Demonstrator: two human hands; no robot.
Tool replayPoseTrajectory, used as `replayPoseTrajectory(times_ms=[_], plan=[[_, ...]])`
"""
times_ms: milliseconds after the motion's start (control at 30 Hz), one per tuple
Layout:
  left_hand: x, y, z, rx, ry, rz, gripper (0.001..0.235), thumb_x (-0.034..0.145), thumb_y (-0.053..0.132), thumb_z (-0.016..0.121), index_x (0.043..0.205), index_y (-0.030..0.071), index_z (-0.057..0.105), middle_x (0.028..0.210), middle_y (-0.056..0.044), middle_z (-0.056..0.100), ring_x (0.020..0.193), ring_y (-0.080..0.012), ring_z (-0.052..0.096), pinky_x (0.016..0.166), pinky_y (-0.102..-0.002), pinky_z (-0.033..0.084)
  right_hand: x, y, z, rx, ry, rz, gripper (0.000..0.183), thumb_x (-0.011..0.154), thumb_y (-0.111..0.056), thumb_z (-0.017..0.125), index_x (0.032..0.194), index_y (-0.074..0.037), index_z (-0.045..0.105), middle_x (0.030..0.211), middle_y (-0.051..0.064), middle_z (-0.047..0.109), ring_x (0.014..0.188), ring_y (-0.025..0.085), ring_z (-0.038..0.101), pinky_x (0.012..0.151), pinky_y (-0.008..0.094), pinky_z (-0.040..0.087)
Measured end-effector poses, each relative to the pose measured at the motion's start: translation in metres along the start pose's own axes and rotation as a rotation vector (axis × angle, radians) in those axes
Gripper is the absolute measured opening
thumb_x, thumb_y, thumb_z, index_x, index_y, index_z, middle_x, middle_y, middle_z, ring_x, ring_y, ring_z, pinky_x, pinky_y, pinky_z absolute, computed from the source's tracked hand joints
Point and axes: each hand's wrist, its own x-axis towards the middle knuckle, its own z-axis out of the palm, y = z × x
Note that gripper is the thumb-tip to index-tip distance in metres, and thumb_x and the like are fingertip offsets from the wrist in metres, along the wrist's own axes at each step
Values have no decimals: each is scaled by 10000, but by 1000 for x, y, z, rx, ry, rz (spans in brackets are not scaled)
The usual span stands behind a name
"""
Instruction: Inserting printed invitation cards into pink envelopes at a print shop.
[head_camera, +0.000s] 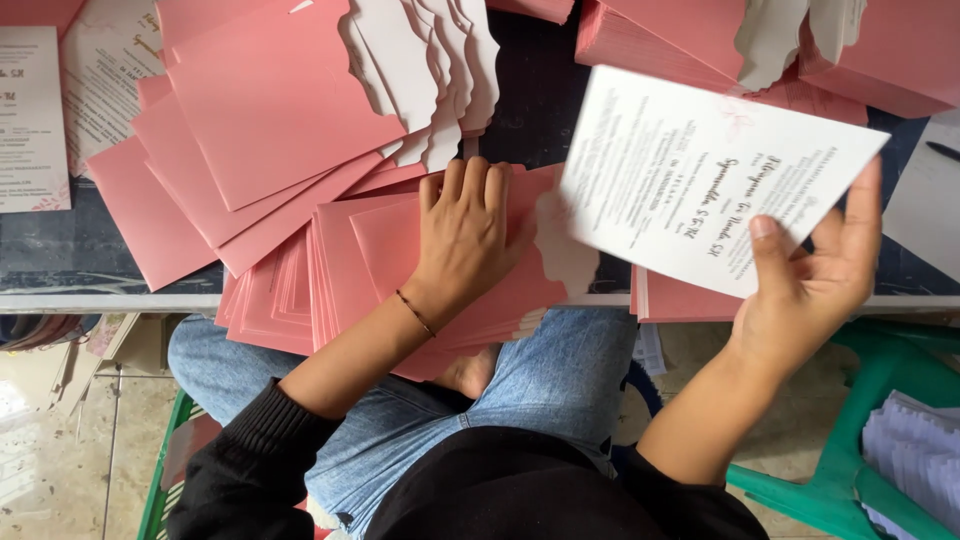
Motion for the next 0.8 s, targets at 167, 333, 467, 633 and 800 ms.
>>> replayPoseTrajectory(times_ms=[167,333,467,633,800], plan=[[11,-1,-16,28,123,-25,602,897,579,880,1066,83,583,997,-99,575,930,-284,518,866,-450,393,-4,8,-3,-19,32,-65,775,1112,338,587,1762,22,308,1752,462,504,1516,527,631,1137,433,550],[15,-5,-35,14,201,2,473,884,405,898,1109,90,626,1048,-93,587,927,-274,530,867,-416,400,-10,10,-2,-19,24,-50,790,1082,310,599,1765,23,322,1683,457,555,1428,488,652,1116,433,552],[17,-11,-57,-78,279,16,422,894,343,923,1128,74,697,1009,-82,592,911,-265,574,859,-401,449,-14,6,0,-15,-17,-29,787,1053,281,628,1747,42,344,1630,459,564,1355,461,655,1081,434,564],[12,-17,-67,-55,320,39,474,884,316,965,1227,63,756,1032,-74,647,890,-231,582,827,-377,458,-16,-9,3,-17,-48,-19,775,1040,282,629,1739,89,355,1585,459,579,1310,435,659,1043,411,563],[2,-20,-68,-66,302,108,545,872,336,992,1302,94,763,1140,-69,712,949,-218,621,901,-392,478,-15,-19,4,-11,-105,-47,798,1010,324,620,1732,103,362,1573,471,574,1303,441,661,1044,422,572]])
